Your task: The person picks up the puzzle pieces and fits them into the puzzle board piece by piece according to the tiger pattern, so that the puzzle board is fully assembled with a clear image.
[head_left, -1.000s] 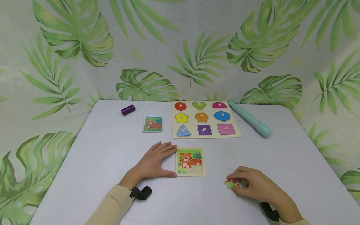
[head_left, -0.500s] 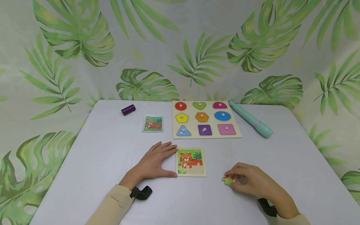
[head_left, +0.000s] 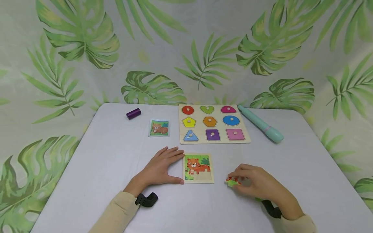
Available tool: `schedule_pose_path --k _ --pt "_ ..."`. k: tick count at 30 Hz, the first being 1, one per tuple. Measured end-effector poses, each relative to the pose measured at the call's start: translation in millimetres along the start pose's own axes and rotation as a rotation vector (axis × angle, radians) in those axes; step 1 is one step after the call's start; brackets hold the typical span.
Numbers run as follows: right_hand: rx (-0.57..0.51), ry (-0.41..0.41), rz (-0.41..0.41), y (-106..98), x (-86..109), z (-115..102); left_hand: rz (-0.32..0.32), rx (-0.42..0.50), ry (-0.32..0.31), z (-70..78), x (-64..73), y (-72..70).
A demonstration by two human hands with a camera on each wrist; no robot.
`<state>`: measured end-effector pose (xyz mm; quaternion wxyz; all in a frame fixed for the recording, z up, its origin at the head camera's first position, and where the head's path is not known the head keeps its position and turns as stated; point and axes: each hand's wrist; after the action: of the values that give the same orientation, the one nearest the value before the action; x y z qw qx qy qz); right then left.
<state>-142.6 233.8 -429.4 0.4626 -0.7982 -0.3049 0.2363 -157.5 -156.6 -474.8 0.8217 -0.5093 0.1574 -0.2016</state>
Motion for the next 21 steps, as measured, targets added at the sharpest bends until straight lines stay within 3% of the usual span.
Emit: schedule_pose_path --k 21 --pt "-0.002 0.041 -0.06 -3 -21.2 -9 -0.009 0.002 -0.011 0.6 0.4 0.2"
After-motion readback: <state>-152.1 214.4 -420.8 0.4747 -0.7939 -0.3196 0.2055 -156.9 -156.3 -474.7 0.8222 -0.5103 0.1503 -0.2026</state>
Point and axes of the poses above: each hand's wrist, its own x-axis away from the middle knuckle, its own y-axis out of the palm, z = x × y, and after that the axes turned 4 degrees about -y, right-handed
